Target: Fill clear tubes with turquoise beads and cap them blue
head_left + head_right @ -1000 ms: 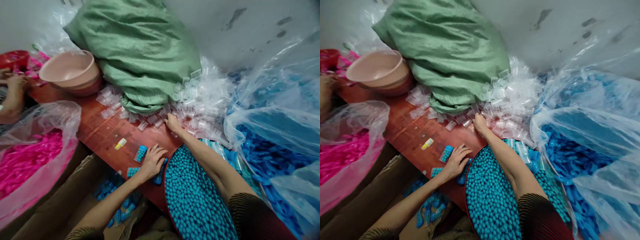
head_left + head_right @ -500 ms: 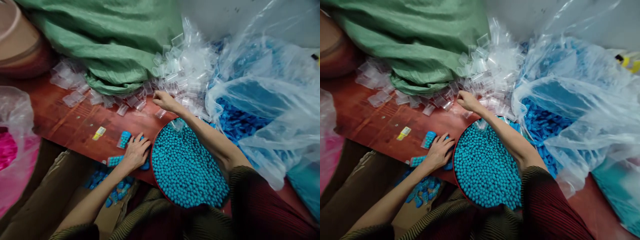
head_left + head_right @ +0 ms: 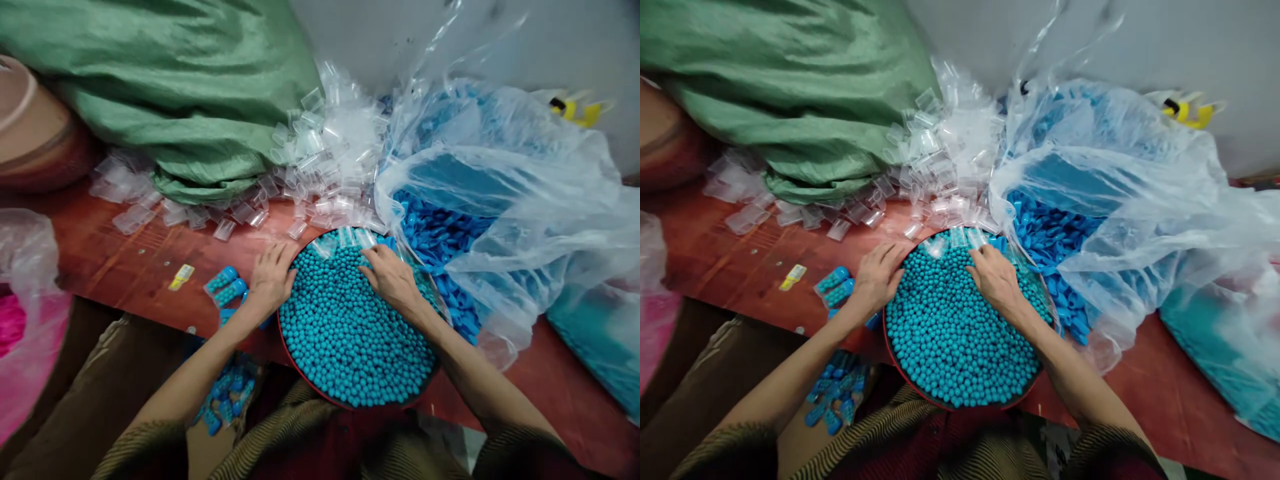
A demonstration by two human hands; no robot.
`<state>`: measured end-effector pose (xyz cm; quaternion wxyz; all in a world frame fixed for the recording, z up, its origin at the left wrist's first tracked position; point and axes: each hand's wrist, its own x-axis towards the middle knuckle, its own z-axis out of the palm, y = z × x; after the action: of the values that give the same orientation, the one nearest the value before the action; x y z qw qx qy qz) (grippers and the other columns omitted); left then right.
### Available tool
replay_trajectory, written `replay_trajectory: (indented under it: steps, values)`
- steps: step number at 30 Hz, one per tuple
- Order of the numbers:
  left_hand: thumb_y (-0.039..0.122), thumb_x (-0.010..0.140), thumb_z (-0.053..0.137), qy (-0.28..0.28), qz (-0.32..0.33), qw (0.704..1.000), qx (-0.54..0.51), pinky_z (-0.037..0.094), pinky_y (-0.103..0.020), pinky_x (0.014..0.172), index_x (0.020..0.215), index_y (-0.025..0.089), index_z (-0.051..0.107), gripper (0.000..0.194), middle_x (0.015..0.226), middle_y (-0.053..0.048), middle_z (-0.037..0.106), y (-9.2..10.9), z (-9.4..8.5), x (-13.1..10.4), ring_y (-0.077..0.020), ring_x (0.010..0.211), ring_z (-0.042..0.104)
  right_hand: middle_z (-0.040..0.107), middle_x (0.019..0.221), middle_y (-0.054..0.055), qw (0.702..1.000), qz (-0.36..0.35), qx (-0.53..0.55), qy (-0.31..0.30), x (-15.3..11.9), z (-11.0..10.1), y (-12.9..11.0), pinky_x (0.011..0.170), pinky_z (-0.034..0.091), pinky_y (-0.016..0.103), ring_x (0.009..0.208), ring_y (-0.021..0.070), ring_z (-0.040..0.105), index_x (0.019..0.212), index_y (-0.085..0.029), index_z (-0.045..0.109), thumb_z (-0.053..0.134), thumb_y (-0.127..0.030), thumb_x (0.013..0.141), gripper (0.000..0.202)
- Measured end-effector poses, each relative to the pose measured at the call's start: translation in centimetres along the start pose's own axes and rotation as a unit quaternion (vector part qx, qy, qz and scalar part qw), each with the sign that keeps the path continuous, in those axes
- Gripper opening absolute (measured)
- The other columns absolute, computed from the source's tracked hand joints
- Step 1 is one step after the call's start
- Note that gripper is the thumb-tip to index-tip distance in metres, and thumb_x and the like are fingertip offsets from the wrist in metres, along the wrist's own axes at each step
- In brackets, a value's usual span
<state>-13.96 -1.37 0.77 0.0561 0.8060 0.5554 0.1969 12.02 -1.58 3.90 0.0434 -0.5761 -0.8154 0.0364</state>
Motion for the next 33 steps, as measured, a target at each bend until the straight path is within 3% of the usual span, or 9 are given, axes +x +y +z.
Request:
replay_trajectory:
  steps: [3, 6, 9, 12, 16, 21, 25, 30, 33]
  values:
    - [0.027, 0.084, 0.052, -0.071, 0.017, 0.997, 0.004, 0.032, -0.05, 0.104, 0.136, 0.014, 0.039, 0.056, 0.139, -0.017, 0.042, 2.2, 1.6, 3.4, -0.0303, 0.131, 0.036, 0.057, 0.106, 0.016, 0.995, 0.043, -0.089, 0.02, 1.8, -0.2, 0.6, 0.071, 0.039, 0.034, 0.093, 0.0283, 0.052, 0.124, -0.014, 0.05, 0.051, -0.032, 0.087, 0.041]
    - [0.024, 0.085, 0.05, -0.097, 0.044, 0.993, 0.041, 0.03, -0.054, 0.104, 0.13, 0.019, 0.046, 0.046, 0.139, -0.016, 0.043, 3.8, 2.8, 4.7, -0.0314, 0.132, 0.035, 0.059, 0.101, 0.014, 0.992, 0.051, -0.114, 0.029, 2.5, 0.6, 1.2, 0.071, 0.036, 0.034, 0.089, 0.0267, 0.051, 0.125, -0.016, 0.05, 0.046, -0.028, 0.089, 0.038]
    - [0.028, 0.086, 0.051, -0.081, 0.082, 0.991, 0.069, 0.03, -0.055, 0.104, 0.124, 0.019, 0.053, 0.039, 0.139, -0.018, 0.043, 5.2, 3.1, 4.1, -0.0343, 0.132, 0.035, 0.062, 0.095, 0.013, 0.99, 0.043, -0.118, 0.057, 1.9, 1.2, 2.1, 0.073, 0.035, 0.035, 0.087, 0.0263, 0.052, 0.124, -0.015, 0.051, 0.037, -0.021, 0.091, 0.037]
    - [0.03, 0.085, 0.053, -0.038, 0.098, 0.99, 0.094, 0.025, -0.057, 0.106, 0.133, 0.018, 0.044, 0.05, 0.143, -0.02, 0.037, 7.0, 3.0, 2.7, -0.0365, 0.136, 0.029, 0.064, 0.091, 0.013, 0.991, 0.033, -0.086, 0.102, 0.3, 1.0, 2.4, 0.075, 0.036, 0.037, 0.086, 0.0262, 0.053, 0.124, -0.01, 0.05, 0.031, -0.017, 0.092, 0.039]
    - [0.025, 0.092, 0.038, 0.017, 0.157, 0.981, 0.11, 0.019, -0.059, 0.107, 0.139, 0.024, 0.033, 0.047, 0.144, -0.015, 0.037, 9.5, 2.8, 1.3, -0.0328, 0.138, 0.025, 0.064, 0.095, 0.014, 0.988, -0.009, 0.091, 0.126, -3.0, 0.4, 1.0, 0.079, 0.041, 0.038, 0.09, 0.0256, 0.056, 0.118, -0.009, 0.052, 0.037, -0.023, 0.091, 0.033]
    - [0.018, 0.094, 0.03, -0.031, 0.233, 0.965, 0.114, 0.039, -0.046, 0.092, 0.121, 0.014, 0.049, 0.034, 0.097, -0.013, 0.063, 11.0, 2.5, -0.2, -0.0276, 0.106, 0.055, 0.065, 0.087, 0.003, 0.915, -0.013, 0.402, -0.031, -6.8, 0.6, -0.7, 0.067, 0.046, 0.027, 0.075, 0.016, 0.059, 0.105, -0.019, 0.051, 0.042, -0.031, 0.091, 0.021]
    - [0.018, 0.093, 0.03, -0.079, 0.246, 0.959, 0.118, 0.042, -0.033, 0.064, 0.089, 0.015, 0.055, 0.025, 0.075, -0.008, 0.056, 11.4, 2.3, -1.9, -0.0213, 0.075, 0.055, 0.059, 0.071, -0.001, 0.919, -0.031, 0.375, -0.115, -8.3, 0.3, -0.9, 0.06, 0.04, 0.026, 0.063, 0.014, 0.053, 0.085, -0.02, 0.052, 0.048, -0.031, 0.088, 0.012]
    - [0.016, 0.092, 0.031, -0.115, 0.253, 0.954, 0.113, 0.039, -0.028, 0.055, 0.086, 0.017, 0.052, 0.021, 0.072, -0.005, 0.054, 11.3, 1.3, -3.4, -0.0183, 0.066, 0.053, 0.052, 0.065, -0.003, 0.9, -0.063, 0.398, -0.166, -8.9, -0.8, -0.4, 0.055, 0.037, 0.024, 0.059, 0.0118, 0.048, 0.078, -0.019, 0.052, 0.048, -0.031, 0.087, 0.016]
    - [0.028, 0.09, 0.042, -0.134, 0.181, 0.968, 0.114, 0.039, -0.029, 0.055, 0.082, 0.016, 0.052, 0.018, 0.072, -0.006, 0.057, 9.8, 0.1, -3.4, -0.0201, 0.068, 0.056, 0.056, 0.069, -0.002, 0.89, -0.049, 0.419, -0.174, -9.6, -1.2, 1.1, 0.057, 0.04, 0.024, 0.062, 0.0123, 0.05, 0.083, -0.019, 0.056, 0.048, -0.035, 0.086, 0.018]
